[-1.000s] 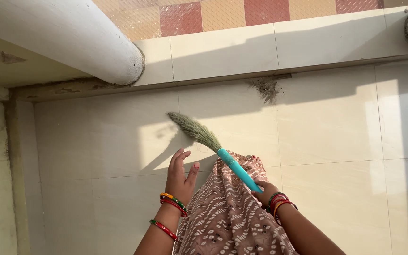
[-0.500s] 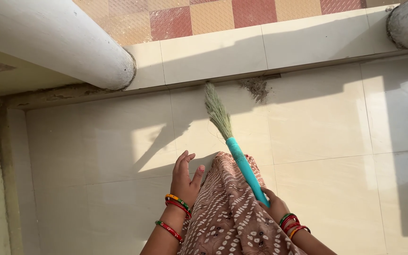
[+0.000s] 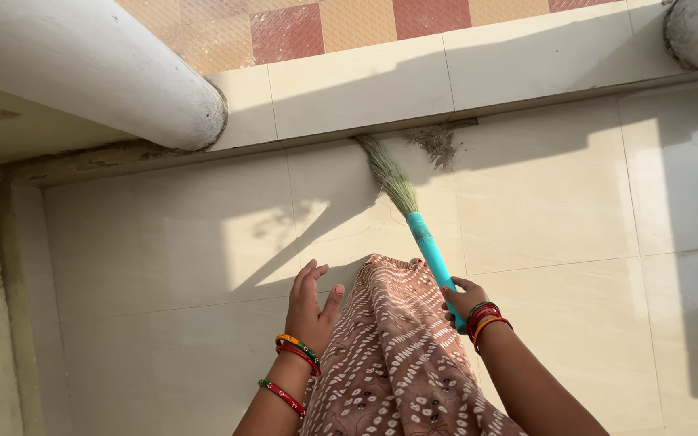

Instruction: Sweeping a tiled balcony area with a long grass broom.

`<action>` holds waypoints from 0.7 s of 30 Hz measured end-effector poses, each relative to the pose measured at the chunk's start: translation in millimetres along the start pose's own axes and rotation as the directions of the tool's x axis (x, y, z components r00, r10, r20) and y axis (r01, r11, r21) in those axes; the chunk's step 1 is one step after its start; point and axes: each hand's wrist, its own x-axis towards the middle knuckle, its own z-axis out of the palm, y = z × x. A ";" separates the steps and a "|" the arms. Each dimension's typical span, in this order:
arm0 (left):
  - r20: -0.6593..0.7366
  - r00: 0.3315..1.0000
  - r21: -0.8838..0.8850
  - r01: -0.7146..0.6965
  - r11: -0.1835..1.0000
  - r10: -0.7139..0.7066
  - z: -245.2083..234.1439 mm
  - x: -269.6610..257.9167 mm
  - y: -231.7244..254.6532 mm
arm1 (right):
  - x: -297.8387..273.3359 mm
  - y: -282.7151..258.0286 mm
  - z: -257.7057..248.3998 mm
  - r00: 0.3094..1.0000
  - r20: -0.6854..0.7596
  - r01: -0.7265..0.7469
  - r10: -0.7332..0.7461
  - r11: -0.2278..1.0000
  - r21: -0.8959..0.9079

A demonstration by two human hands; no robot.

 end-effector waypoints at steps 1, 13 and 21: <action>-0.003 1.000 -0.004 0.000 1.000 0.000 1.0 0.3 2.5 | -7.7 3.0 -11.4 1.000 -0.003 0.003 -0.003 1.000 -0.004; 0.066 0.996 -0.010 -0.058 0.998 0.059 9.3 21.7 25.3 | -51.0 66.6 -58.6 0.999 0.014 0.048 -0.046 0.902 -0.428; 0.103 0.993 0.025 -0.061 0.998 0.058 6.1 25.9 30.0 | -24.2 41.3 -99.4 0.983 -0.184 -0.092 -0.011 0.833 -0.545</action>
